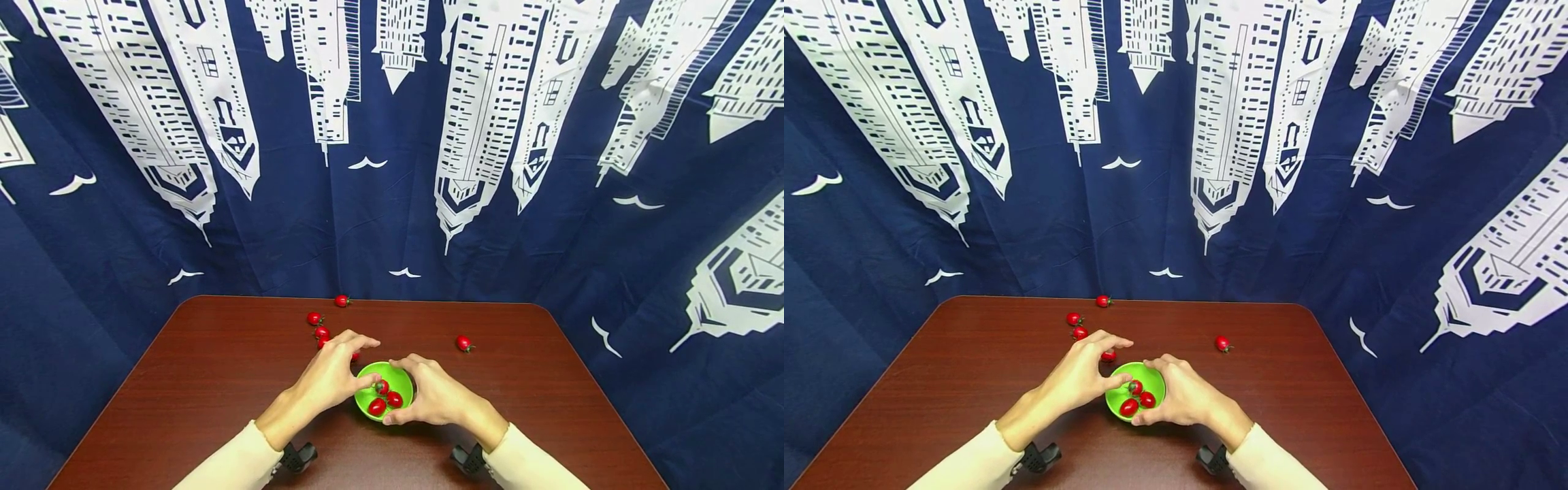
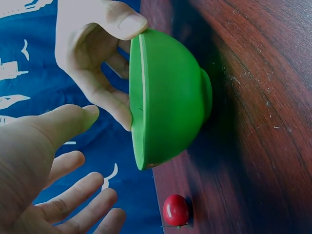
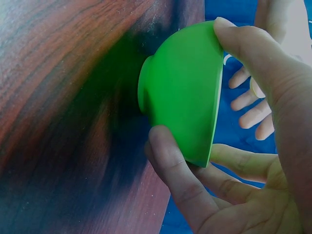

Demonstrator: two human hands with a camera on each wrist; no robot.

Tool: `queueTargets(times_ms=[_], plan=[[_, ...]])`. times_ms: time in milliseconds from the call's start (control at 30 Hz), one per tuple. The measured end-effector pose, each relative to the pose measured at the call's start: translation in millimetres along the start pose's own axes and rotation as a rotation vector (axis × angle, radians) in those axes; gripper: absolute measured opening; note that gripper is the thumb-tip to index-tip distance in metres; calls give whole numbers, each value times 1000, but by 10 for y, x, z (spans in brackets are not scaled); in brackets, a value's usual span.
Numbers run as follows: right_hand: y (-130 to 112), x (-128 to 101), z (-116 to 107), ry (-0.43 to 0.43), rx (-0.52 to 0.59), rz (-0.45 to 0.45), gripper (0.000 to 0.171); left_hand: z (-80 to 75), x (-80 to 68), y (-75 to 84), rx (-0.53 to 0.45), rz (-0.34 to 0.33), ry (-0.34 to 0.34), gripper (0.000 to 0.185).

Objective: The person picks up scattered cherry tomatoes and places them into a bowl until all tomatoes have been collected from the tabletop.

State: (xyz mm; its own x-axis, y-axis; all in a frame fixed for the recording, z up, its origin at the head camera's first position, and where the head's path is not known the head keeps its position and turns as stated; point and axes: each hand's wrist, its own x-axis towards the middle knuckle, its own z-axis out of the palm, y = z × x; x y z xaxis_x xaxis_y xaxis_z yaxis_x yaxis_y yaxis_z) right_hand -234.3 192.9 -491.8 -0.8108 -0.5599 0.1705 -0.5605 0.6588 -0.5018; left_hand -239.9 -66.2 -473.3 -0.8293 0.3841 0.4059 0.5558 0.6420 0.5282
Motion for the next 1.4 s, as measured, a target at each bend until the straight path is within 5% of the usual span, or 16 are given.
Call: queueTargets(times_ms=[700, 1400], plan=[[-8, -4, -10, -14, 10, 17, 97, -66, -28, -88, 21, -15, 27, 55], [-2, -8, -12, -8, 20, 8, 99, -194, -59, -395, 77, -104, 78, 53]])
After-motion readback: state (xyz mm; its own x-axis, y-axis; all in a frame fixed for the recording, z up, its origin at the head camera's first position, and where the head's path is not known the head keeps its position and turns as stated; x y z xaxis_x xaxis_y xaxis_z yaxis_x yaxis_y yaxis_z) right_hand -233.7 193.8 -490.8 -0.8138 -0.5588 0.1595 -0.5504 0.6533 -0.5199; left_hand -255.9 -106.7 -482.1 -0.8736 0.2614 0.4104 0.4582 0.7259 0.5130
